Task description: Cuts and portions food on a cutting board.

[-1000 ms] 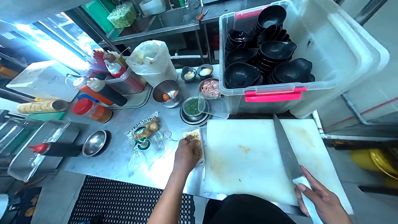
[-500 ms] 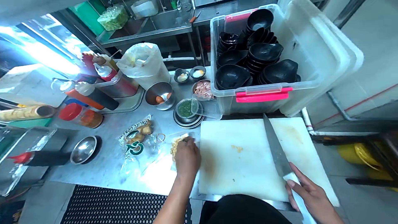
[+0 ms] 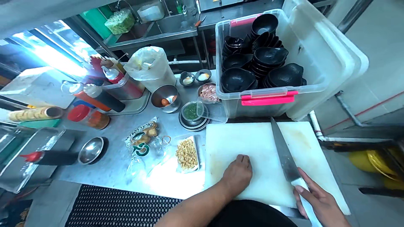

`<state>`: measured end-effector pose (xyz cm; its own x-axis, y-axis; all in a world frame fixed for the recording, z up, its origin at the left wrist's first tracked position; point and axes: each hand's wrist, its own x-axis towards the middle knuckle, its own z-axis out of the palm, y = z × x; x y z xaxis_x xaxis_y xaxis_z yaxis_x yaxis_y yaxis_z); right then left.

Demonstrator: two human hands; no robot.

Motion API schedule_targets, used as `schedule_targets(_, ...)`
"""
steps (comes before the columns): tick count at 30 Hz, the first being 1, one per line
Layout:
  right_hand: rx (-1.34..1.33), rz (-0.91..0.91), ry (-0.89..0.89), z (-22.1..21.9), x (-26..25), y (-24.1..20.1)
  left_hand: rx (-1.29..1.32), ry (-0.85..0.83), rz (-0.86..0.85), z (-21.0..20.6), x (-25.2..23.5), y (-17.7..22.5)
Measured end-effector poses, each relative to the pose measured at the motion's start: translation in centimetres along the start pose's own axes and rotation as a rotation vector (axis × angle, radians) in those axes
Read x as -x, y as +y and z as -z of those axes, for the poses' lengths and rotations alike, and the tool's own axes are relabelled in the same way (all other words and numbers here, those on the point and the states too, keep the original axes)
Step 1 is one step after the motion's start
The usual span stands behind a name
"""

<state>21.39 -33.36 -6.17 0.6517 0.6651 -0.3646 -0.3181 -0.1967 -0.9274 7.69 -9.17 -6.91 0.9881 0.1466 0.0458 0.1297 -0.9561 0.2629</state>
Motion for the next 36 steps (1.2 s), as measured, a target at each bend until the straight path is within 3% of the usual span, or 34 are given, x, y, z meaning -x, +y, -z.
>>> schedule_targets(4,0.025,-0.002,-0.045,0.2,-0.1,-0.3,0.103,-0.001,0.119,1.6,0.4,-1.0)
schedule_targets(8,0.025,-0.010,-0.053,0.1,0.0,-0.5,0.195,0.316,0.535,5.7,3.5,-3.9)
schedule_targets(11,0.050,-0.018,-0.070,-0.1,0.0,-0.6,0.093,0.452,0.756,8.8,7.6,-8.0)
schedule_targets(14,0.092,-0.011,-0.110,0.2,-0.2,-0.7,-0.045,0.492,0.777,9.1,10.2,-9.8)
schedule_targets(17,0.155,-0.008,-0.130,-0.1,-0.2,-1.0,0.011,0.470,0.739,8.4,9.5,-9.1)
schedule_targets(19,0.319,0.026,-0.151,-0.4,-0.3,-1.5,0.107,0.357,0.696,8.1,7.7,-7.8)
schedule_targets(23,0.910,0.233,-0.263,-0.7,-1.8,-3.9,0.188,0.002,0.743,8.1,2.8,-6.6)
schedule_targets(29,1.365,0.427,-0.185,0.1,-6.5,-4.7,0.191,-0.178,0.929,5.8,-0.6,-7.8)
schedule_targets(32,1.423,0.367,-0.066,0.3,-8.3,-5.3,0.197,-0.021,0.797,5.4,1.5,-6.0)
schedule_targets(36,1.321,0.656,0.029,-5.0,-10.0,-7.4,0.100,0.387,0.695,5.4,6.3,-6.1)
